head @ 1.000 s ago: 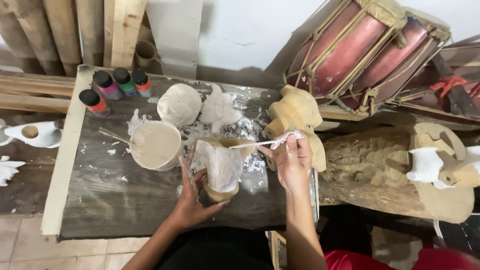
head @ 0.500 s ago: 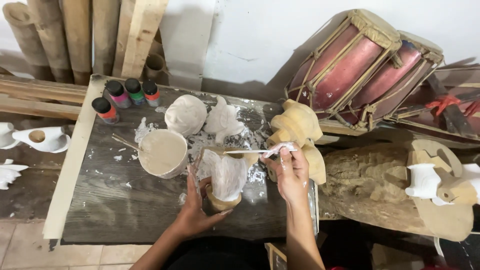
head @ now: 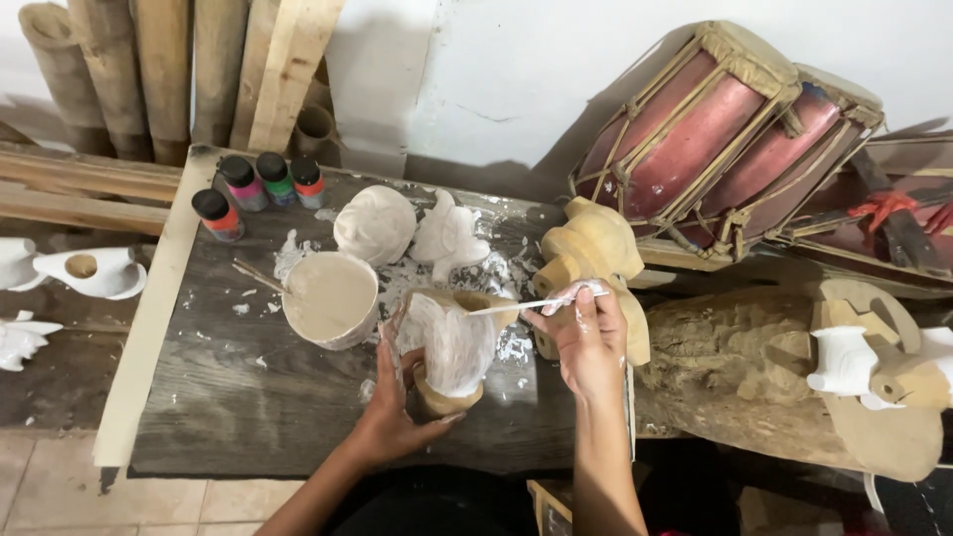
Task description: Applying a white coating to a small toy sculpture using an applicator and fingers
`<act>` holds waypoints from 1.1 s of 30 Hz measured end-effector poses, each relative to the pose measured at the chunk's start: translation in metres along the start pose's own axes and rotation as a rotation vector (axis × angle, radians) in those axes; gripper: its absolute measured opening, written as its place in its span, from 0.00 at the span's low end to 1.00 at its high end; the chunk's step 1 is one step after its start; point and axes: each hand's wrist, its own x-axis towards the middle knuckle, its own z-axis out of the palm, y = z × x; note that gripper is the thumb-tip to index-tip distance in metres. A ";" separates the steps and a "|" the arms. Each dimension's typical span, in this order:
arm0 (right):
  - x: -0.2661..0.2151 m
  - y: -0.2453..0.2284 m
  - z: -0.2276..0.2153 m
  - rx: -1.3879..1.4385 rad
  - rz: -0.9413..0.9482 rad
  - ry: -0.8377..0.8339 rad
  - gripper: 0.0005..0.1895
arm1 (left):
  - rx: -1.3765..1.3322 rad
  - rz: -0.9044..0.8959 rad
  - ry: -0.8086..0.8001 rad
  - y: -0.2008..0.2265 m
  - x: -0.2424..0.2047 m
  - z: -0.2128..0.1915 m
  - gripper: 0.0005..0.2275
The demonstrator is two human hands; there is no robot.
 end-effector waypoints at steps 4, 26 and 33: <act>0.001 -0.002 -0.001 0.045 -0.002 0.006 0.09 | -0.051 -0.045 0.021 -0.005 -0.002 0.004 0.67; 0.081 0.022 0.197 -1.408 -0.359 -1.451 0.15 | 0.013 0.101 0.038 -0.004 -0.001 0.004 0.64; 0.080 0.047 0.216 -1.603 -0.542 -1.606 0.21 | 0.018 0.044 0.053 0.002 0.000 0.001 0.63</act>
